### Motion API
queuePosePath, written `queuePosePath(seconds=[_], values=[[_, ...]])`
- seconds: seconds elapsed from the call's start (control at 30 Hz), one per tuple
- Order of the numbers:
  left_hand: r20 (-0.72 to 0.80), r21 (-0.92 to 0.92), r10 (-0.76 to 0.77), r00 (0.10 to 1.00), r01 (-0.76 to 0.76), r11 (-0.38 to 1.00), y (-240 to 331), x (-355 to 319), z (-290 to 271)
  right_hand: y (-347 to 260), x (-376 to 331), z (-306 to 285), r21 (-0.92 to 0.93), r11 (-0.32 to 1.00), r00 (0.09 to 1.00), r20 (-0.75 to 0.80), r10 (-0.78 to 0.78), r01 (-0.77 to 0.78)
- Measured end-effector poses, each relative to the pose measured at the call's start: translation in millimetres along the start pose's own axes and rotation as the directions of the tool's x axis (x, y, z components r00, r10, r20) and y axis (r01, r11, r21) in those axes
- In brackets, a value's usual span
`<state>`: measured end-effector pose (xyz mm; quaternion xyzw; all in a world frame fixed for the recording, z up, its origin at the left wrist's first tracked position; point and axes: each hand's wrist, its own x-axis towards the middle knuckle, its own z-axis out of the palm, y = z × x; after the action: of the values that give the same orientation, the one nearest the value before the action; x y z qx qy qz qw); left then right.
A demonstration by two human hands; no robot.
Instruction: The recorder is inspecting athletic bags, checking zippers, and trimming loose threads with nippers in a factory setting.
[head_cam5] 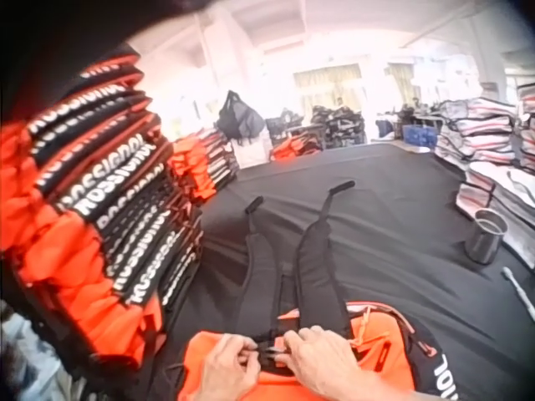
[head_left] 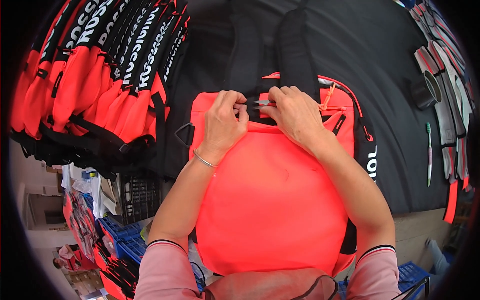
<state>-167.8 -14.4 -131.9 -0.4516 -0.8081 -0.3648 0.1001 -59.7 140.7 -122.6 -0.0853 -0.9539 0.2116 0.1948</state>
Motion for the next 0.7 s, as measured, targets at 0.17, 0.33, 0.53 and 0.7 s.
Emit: queuePosePath(seconds=[0.17,0.33,0.53,0.7], values=[[-0.003,0.019,-0.049,0.999,0.049,0.999,-1,1,1,1,-2,12,-0.103,0.993,0.994,-0.088,-0.070,0.061],[-0.003,0.016,-0.051,0.999,0.051,0.999,0,1,1,1,-1,16,-0.185,0.980,0.987,-0.126,-0.099,0.075],[-0.004,0.029,-0.044,0.999,0.044,0.999,1,2,1,2,-2,22,-0.206,0.972,0.971,-0.183,-0.156,0.118],[0.002,0.055,-0.032,0.999,0.032,0.998,1,2,3,3,3,23,-0.199,0.974,0.976,-0.162,-0.145,0.112]])
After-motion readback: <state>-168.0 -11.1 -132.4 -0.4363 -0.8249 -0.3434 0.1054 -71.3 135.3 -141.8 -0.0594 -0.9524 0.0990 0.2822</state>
